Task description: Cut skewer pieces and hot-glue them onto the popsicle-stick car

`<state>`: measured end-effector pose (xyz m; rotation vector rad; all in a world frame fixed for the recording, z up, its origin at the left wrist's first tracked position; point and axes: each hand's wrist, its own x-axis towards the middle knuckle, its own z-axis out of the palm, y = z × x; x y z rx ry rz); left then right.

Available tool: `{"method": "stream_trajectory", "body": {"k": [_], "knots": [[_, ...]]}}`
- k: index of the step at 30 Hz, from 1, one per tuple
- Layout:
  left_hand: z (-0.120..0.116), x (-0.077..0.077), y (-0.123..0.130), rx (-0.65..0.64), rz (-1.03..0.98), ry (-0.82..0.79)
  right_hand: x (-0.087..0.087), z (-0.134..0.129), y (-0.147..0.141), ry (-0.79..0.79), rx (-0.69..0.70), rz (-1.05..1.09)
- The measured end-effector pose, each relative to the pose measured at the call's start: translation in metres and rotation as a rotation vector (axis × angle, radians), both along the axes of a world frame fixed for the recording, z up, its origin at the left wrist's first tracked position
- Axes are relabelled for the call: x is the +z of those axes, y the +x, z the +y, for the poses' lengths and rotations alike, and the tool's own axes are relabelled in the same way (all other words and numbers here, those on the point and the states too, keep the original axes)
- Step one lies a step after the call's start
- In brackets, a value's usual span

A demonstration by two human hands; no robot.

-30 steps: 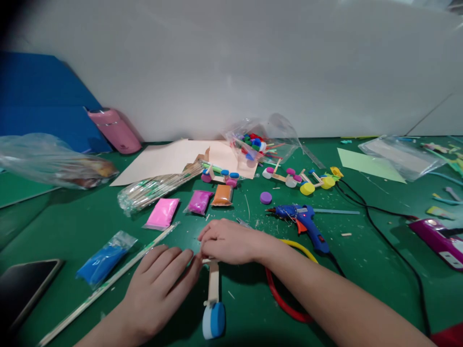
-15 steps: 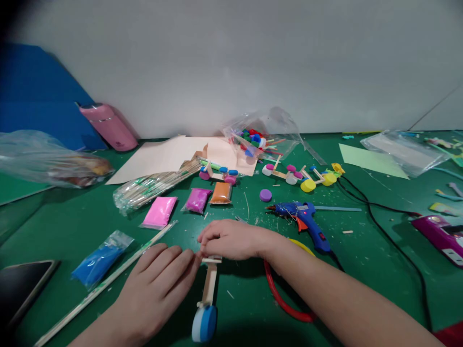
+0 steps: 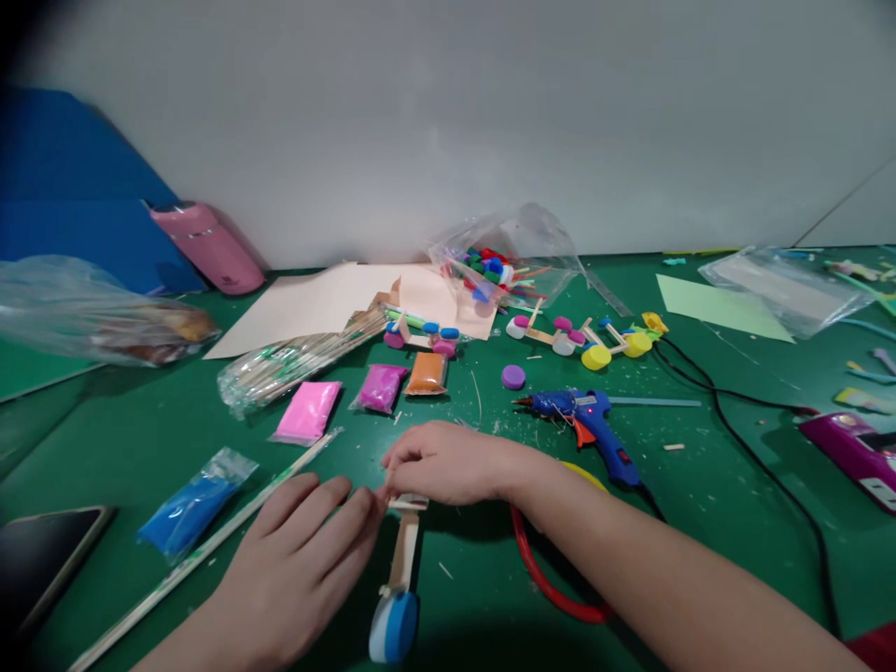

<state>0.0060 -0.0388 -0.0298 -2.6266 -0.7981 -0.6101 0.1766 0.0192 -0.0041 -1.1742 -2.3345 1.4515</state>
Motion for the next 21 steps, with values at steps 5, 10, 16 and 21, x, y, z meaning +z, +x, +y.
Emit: {"method": "stream_trajectory", "body": {"k": [5, 10, 16, 21], "knots": [[-0.001, 0.003, 0.0, 0.013, -0.037, 0.03, 0.001, -0.011, 0.006, 0.067, -0.057, 0.014], [0.001, 0.004, -0.002, 0.038, -0.089, -0.073, 0.002, -0.018, 0.012, 0.114, -0.081, 0.028], [0.005, 0.003, 0.0, 0.172, -0.388, -0.704, 0.002, -0.022, 0.01, 0.195, -0.093, 0.031], [0.01, 0.005, 0.001, 0.197, -0.542, -1.064, 0.003, -0.028, 0.009, 0.274, -0.103, 0.018]]}}
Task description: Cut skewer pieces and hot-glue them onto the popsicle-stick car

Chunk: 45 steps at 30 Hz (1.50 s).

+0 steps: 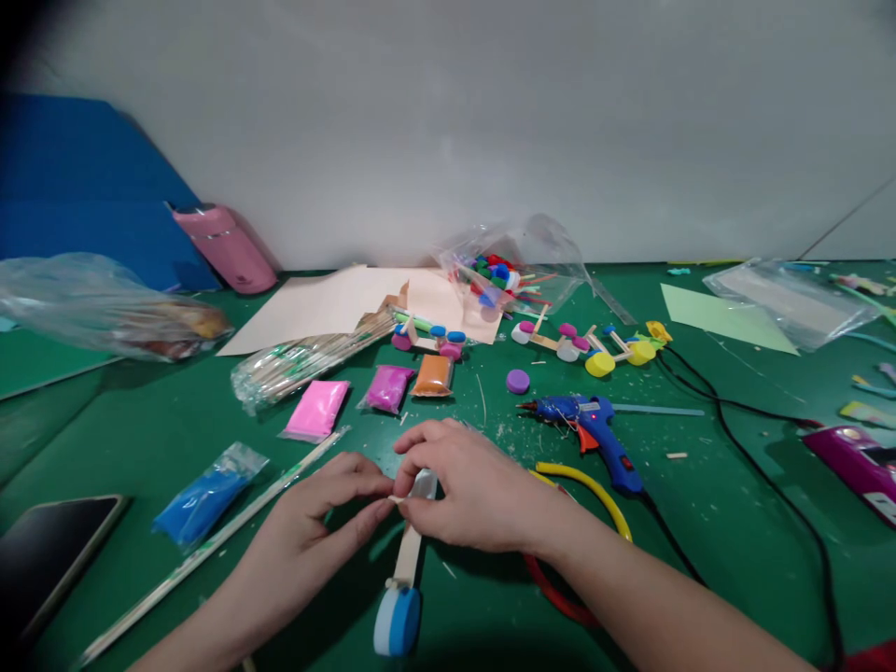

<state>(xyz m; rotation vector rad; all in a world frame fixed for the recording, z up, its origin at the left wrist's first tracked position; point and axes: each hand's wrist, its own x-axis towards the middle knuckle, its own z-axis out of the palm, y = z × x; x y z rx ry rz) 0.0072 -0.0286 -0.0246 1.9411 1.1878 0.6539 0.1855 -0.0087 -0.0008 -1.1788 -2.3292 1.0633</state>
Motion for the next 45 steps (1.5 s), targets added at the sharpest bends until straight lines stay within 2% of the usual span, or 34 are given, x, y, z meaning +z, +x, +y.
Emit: {"method": "stream_trajectory", "body": {"k": [3, 5, 16, 20, 24, 31, 38, 45], "knots": [[0.002, -0.002, 0.0, 0.015, -0.073, -0.056, -0.001, -0.003, 0.0, 0.03, -0.024, -0.007], [0.002, -0.004, 0.0, 0.01, -0.087, -0.035, -0.003, -0.005, 0.0, 0.053, -0.042, 0.005], [-0.003, -0.009, -0.004, -0.049, 0.04, 0.329, -0.01, -0.018, 0.003, 0.147, -0.133, 0.022], [-0.007, -0.009, -0.009, -0.027, 0.051, 0.401, -0.014, -0.019, -0.001, 0.199, -0.154, 0.023], [-0.01, -0.01, -0.013, 0.032, 0.047, 0.46, -0.018, -0.019, -0.008, 0.249, -0.119, 0.026], [-0.016, -0.012, -0.015, 0.183, -0.019, 0.241, -0.022, -0.022, -0.012, 0.281, -0.097, 0.063], [-0.016, -0.012, -0.014, 0.117, -0.037, 0.172, -0.018, -0.022, -0.013, 0.263, -0.115, 0.089], [-0.017, -0.013, -0.012, 0.18, -0.101, 0.145, -0.017, -0.021, -0.017, 0.274, -0.084, 0.108]]}}
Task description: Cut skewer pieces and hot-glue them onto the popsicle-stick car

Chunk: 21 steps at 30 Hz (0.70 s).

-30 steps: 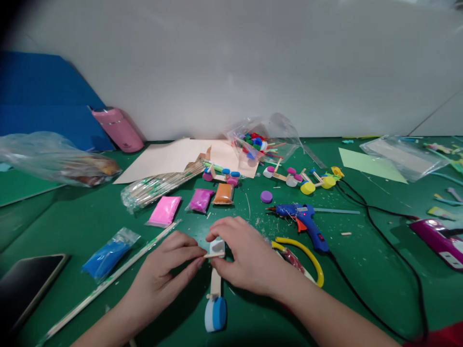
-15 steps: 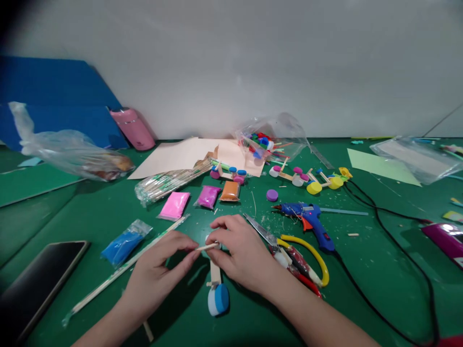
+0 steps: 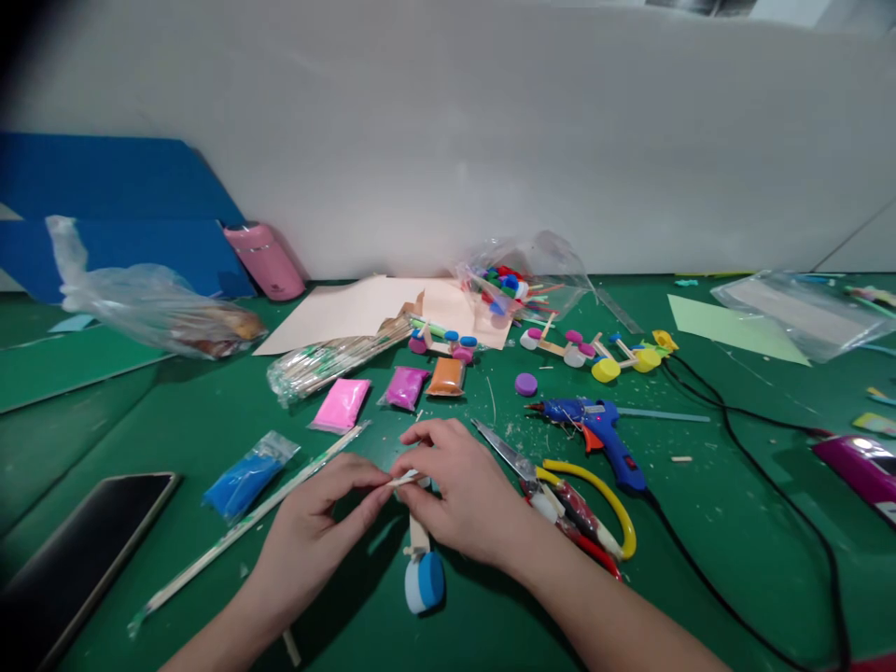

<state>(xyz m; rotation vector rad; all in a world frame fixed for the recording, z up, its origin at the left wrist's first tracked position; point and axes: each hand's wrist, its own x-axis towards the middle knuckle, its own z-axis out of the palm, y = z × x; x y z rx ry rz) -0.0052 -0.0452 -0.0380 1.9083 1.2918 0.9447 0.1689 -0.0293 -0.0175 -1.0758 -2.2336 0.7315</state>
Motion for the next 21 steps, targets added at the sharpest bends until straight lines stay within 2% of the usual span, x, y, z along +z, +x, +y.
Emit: {"method": "stream_trajectory", "body": {"k": [10, 16, 21], "knots": [[-0.0002, -0.0032, 0.0013, 0.012, -0.002, 0.045, -0.0004, 0.0012, -0.0012, 0.01, 0.011, -0.025], [-0.0005, -0.0016, 0.0015, 0.011, 0.011, 0.057, -0.0005, 0.0005, 0.0007, -0.034, -0.016, 0.056], [0.0001, -0.0026, 0.0014, 0.01, 0.012, 0.08, -0.0013, -0.0009, 0.0003, -0.041, 0.023, 0.045]]}}
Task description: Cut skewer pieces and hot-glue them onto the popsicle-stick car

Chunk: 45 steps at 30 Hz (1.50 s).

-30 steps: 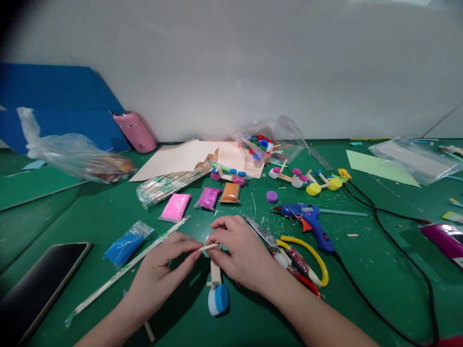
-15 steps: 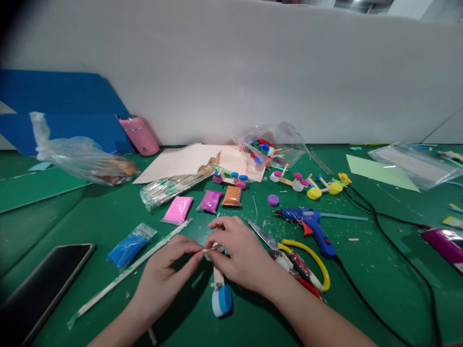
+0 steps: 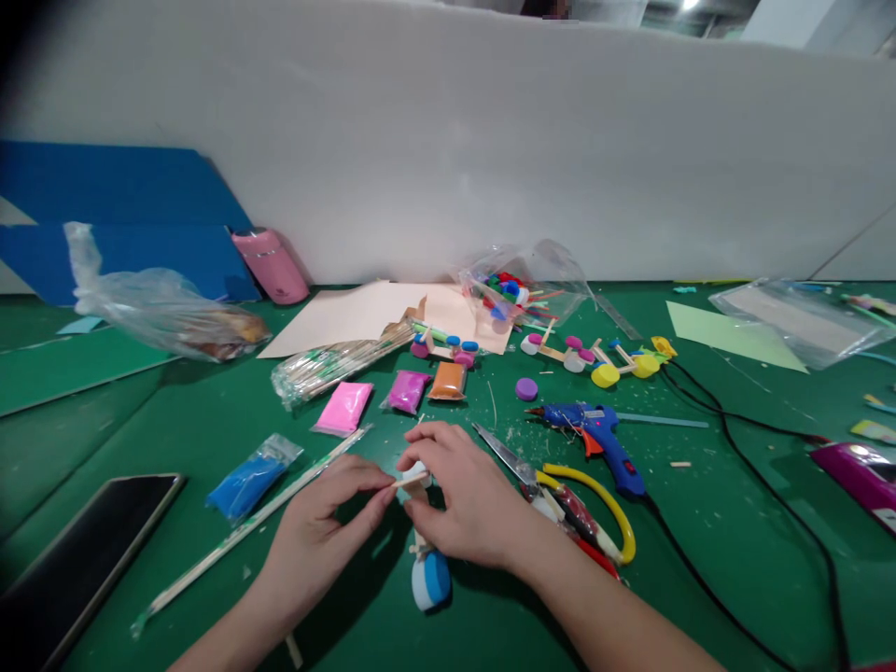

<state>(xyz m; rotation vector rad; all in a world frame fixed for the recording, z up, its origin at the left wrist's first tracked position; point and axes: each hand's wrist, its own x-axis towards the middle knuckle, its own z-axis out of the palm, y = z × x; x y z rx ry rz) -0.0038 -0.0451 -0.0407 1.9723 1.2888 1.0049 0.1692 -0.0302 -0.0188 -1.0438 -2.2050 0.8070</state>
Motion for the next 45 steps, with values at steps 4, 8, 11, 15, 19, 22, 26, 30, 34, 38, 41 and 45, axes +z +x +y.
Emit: {"method": "stream_trajectory", "body": {"k": [4, 8, 11, 15, 19, 22, 26, 30, 34, 38, 41, 45], "knots": [[0.0, 0.001, 0.001, 0.006, 0.0, 0.011, 0.0, 0.002, -0.001, 0.009, 0.008, -0.01], [-0.001, 0.002, 0.001, 0.02, 0.01, 0.013, -0.001, 0.003, -0.001, 0.025, -0.025, 0.019], [-0.001, 0.003, 0.001, 0.027, 0.022, 0.018, -0.004, 0.001, 0.0, 0.022, -0.049, 0.064], [-0.002, 0.001, 0.001, 0.053, 0.026, 0.047, -0.012, -0.003, 0.004, 0.017, -0.089, 0.104], [-0.002, -0.001, 0.004, 0.042, 0.01, 0.04, -0.019, -0.005, 0.006, 0.022, -0.123, 0.119], [-0.002, 0.001, 0.006, 0.035, -0.005, 0.006, -0.02, -0.006, 0.006, 0.022, -0.131, 0.109], [-0.004, 0.004, 0.011, 0.014, -0.007, -0.03, -0.017, -0.008, 0.006, 0.017, -0.15, 0.091], [-0.003, 0.005, 0.014, 0.002, 0.009, -0.043, -0.015, -0.009, 0.007, 0.03, -0.152, 0.08], [-0.001, 0.004, 0.015, 0.002, 0.0, -0.023, -0.014, -0.009, 0.008, 0.04, -0.141, 0.065], [0.002, 0.004, 0.013, -0.024, 0.039, 0.006, -0.013, -0.008, 0.008, 0.039, -0.128, 0.053], [0.003, 0.003, 0.011, -0.042, 0.089, 0.058, -0.011, -0.006, 0.008, 0.03, -0.11, 0.045], [0.004, 0.001, 0.009, -0.072, 0.11, 0.129, -0.009, -0.003, 0.008, 0.024, -0.093, 0.039]]}}
